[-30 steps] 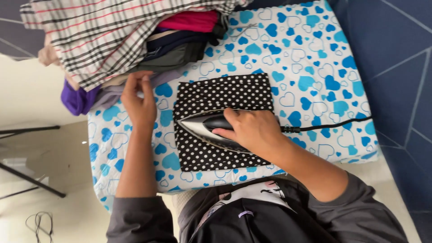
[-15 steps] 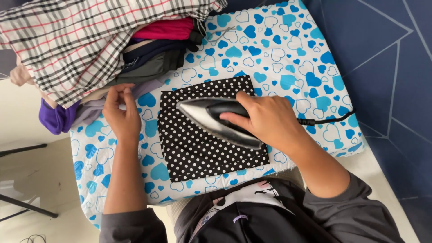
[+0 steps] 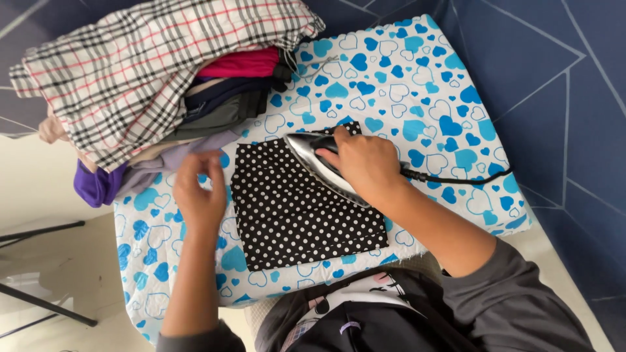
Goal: The person is ironing a black and white polka dot skirt and a plaid skirt on an ironing board.
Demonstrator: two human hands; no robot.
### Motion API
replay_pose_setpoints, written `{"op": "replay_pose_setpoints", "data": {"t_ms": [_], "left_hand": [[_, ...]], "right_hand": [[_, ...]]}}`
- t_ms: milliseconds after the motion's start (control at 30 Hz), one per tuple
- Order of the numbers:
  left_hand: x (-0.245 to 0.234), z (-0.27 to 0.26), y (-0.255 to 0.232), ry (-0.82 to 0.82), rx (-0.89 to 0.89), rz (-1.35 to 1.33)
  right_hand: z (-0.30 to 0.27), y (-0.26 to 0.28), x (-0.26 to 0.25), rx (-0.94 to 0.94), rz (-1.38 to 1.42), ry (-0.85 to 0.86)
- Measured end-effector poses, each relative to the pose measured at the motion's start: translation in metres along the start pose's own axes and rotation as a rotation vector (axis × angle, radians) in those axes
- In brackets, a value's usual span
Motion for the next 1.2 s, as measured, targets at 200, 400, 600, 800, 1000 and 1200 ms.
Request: {"op": "replay_pose_setpoints", "data": {"t_ms": [200,400,600,800,1000,1200], "left_hand": [[0.010,-0.045,-0.125,0.400,-0.202,0.242],[0.042,-0.082,-0.118,0.667,-0.229,0.427],[0.068,-0.070,-0.094,0.679,0.126,0.386],[0.133,0.000,-0.057,0.810,0.540,0.291],[0.223,0.055,-0.030,0.963,0.566,0.374],[0.231,0.040,-0.072,0.645,0.386,0.605]], "right_hand": [[-0.013,-0.046,0.017,0.137,-0.051,0.111],[-0.028,-0.101,-0.040,0.293,-0.053,0.288],[-0.115,-0.199,-0.008,0.580,0.364,-0.256],[-0.156,-0.183,0.019,0.674,0.843,-0.783],[-0.171,-0.173,0.047,0.792,0.817,-1.004],[-0.187,-0.163,0.095,0.740,0.924,-0.924]]}}
Point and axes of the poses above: each hand's wrist, its own z-axis towards the middle knuckle, its own x-axis out of the palm, y = z × x, the point moved 2 cm from there along z, towards the middle knuckle, and after that the axes turned 10 degrees about -z, right-handed, at the moved point
